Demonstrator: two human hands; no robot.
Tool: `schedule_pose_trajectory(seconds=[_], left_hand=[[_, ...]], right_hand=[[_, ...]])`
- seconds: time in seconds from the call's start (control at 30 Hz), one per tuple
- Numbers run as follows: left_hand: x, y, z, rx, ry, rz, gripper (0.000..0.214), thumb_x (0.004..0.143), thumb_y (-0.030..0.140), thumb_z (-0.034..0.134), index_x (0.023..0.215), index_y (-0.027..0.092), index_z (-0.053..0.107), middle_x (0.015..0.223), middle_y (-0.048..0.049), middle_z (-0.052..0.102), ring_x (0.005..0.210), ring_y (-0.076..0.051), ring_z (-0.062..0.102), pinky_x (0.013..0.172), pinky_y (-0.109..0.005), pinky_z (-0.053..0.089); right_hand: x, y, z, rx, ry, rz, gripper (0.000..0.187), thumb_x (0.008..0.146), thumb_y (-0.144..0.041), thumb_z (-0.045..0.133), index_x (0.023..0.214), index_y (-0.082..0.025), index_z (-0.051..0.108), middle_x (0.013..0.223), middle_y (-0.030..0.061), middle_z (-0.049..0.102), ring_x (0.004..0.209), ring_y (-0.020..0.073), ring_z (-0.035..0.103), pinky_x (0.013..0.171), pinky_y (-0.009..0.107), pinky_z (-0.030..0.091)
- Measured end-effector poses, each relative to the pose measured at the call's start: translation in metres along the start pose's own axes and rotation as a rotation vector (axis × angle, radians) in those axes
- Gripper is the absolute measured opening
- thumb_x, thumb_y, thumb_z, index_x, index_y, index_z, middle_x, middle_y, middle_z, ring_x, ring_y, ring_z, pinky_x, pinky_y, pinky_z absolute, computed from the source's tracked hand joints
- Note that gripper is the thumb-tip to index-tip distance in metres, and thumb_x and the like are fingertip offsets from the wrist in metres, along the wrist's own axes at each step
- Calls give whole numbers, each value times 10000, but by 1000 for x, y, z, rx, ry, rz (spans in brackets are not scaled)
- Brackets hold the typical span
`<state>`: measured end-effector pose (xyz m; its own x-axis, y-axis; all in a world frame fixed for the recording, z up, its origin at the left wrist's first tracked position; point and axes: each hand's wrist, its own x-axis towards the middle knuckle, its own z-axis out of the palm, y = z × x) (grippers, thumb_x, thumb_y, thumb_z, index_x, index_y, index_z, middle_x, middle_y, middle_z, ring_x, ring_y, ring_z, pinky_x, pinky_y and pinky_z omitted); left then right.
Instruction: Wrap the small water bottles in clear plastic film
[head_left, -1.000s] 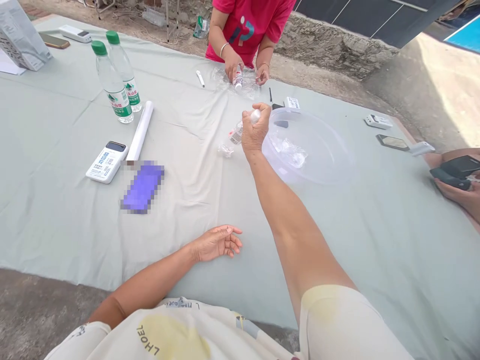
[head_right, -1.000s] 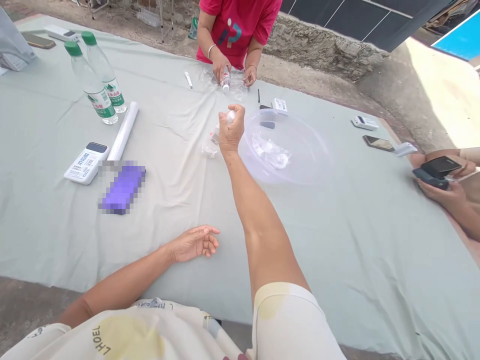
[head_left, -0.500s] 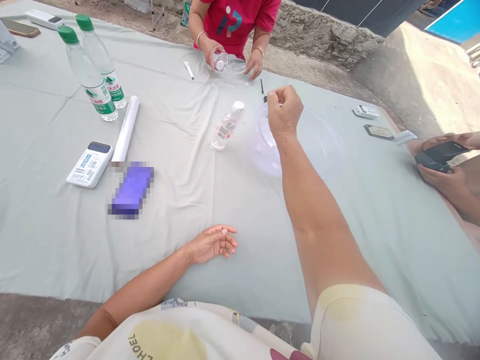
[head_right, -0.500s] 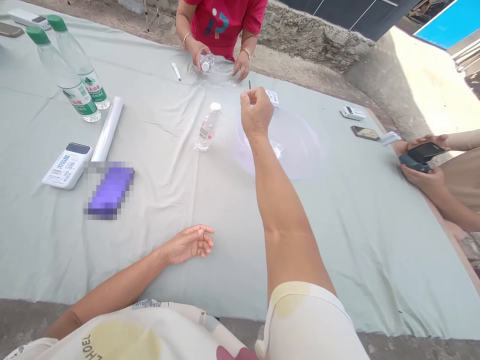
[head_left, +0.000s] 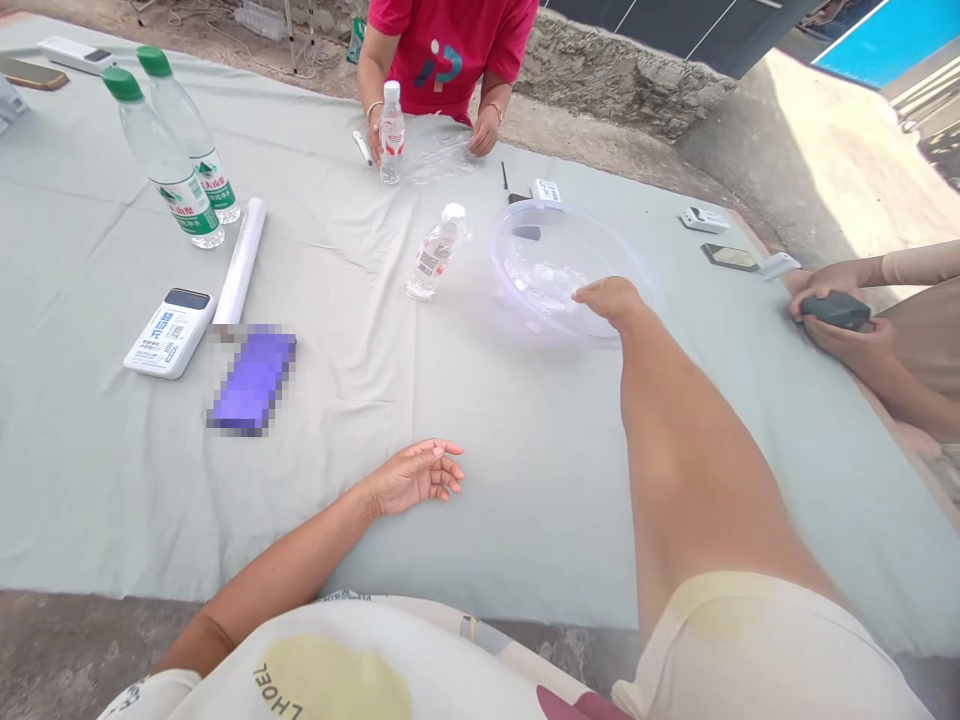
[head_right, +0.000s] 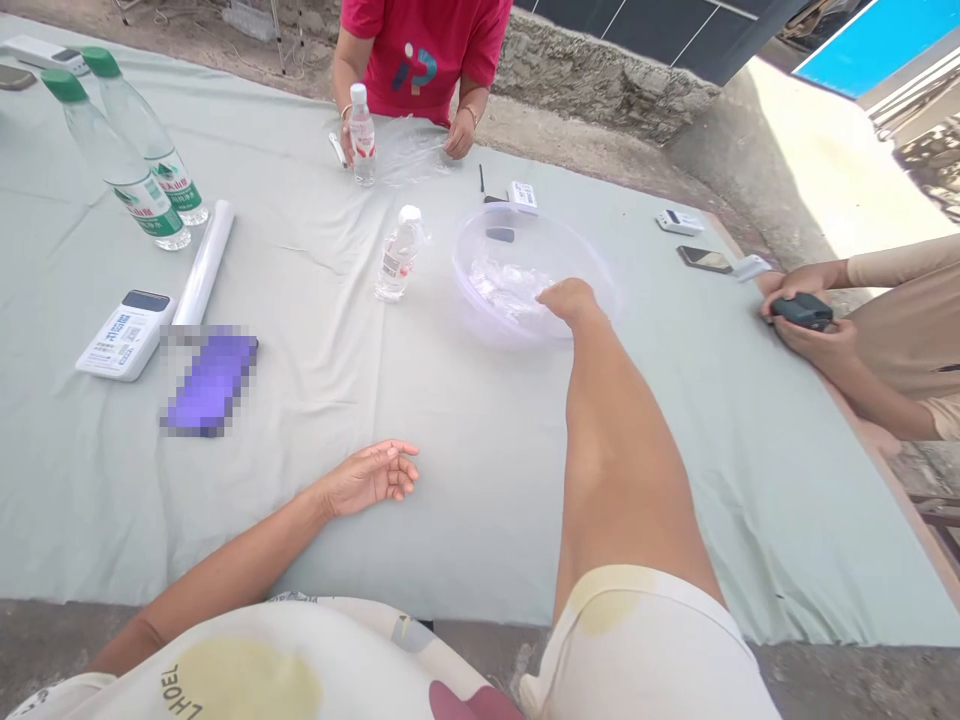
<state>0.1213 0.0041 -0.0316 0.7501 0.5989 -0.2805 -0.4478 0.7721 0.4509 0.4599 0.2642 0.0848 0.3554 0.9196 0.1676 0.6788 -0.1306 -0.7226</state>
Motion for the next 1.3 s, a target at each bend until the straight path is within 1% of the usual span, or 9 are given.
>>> schedule_pose_trajectory(seconds=[0.13, 0.3, 0.5, 0.67, 0.8, 0.93, 1.07, 1.17, 1.3], left_hand=[[0, 0, 0, 5, 8, 6, 333, 867, 409, 703, 1088, 168, 641, 929, -74, 677, 792, -155, 671, 686, -283, 469], [0, -1, -1, 20, 3, 26, 332, 874, 404, 693, 1100, 167, 639, 936, -79, 683, 804, -158, 669, 701, -285, 479], [-4, 0, -2, 39, -1, 48, 321, 874, 379, 695, 1107, 164, 640, 933, -86, 690, 814, -162, 676, 710, -281, 490], [-8, 3, 5, 3, 36, 99, 311, 851, 355, 716, 1078, 153, 654, 925, -89, 695, 833, -176, 682, 744, -299, 509], [-19, 9, 23, -7, 102, 155, 399, 816, 472, 726, 1075, 173, 671, 1006, -98, 688, 976, -217, 666, 824, -340, 520], [-33, 17, 46, 197, 174, 264, 428, 728, 460, 804, 1038, 195, 676, 1058, -73, 672, 968, -185, 629, 789, -289, 485], [-41, 20, 59, 289, 405, 366, 323, 668, 370, 829, 844, 181, 634, 870, 3, 638, 796, -118, 589, 713, -247, 437], [-44, 21, 65, 388, 536, 512, 274, 686, 351, 799, 741, 180, 592, 772, 37, 584, 731, -90, 531, 681, -226, 405], [-50, 24, 67, 495, 560, 598, 280, 690, 345, 804, 682, 176, 581, 695, 46, 539, 676, -79, 479, 668, -219, 398]], right_hand=[[-17, -17, -20, 216, 105, 334, 207, 824, -120, 638, 628, -166, 588, 786, 85, 652, 833, 157, 647, 812, 358, 509], [-42, -28, -39, 165, 62, 269, 242, 666, 18, 707, 578, -180, 600, 609, 6, 570, 715, 163, 601, 774, 366, 506], [-68, -46, -48, 341, 286, 17, 269, 701, 14, 600, 704, -241, 513, 728, -14, 566, 717, 142, 556, 784, 364, 479], [-167, -65, -29, 428, 72, -431, 240, 734, -139, 690, 885, -274, 562, 885, -14, 617, 812, 163, 573, 819, 371, 479], [-274, -66, 10, 475, -22, -497, 206, 799, -194, 637, 991, -257, 596, 892, -20, 622, 822, 153, 621, 787, 356, 526], [-342, -61, 47, 565, -60, -357, 374, 826, -227, 645, 1184, -292, 562, 983, 6, 644, 921, 163, 648, 841, 365, 542], [-369, -56, 68, 790, -111, -16, 520, 792, -399, 702, 1259, -280, 507, 1175, 68, 614, 1061, 194, 633, 859, 359, 542], [-376, -56, 72, 871, -253, 202, 475, 775, -512, 694, 1145, -247, 557, 1052, 51, 635, 939, 179, 638, 774, 320, 536], [-383, -61, 73, 862, -434, 225, 319, 711, -459, 766, 829, -222, 588, 725, -31, 554, 689, 125, 530, 668, 267, 473]])
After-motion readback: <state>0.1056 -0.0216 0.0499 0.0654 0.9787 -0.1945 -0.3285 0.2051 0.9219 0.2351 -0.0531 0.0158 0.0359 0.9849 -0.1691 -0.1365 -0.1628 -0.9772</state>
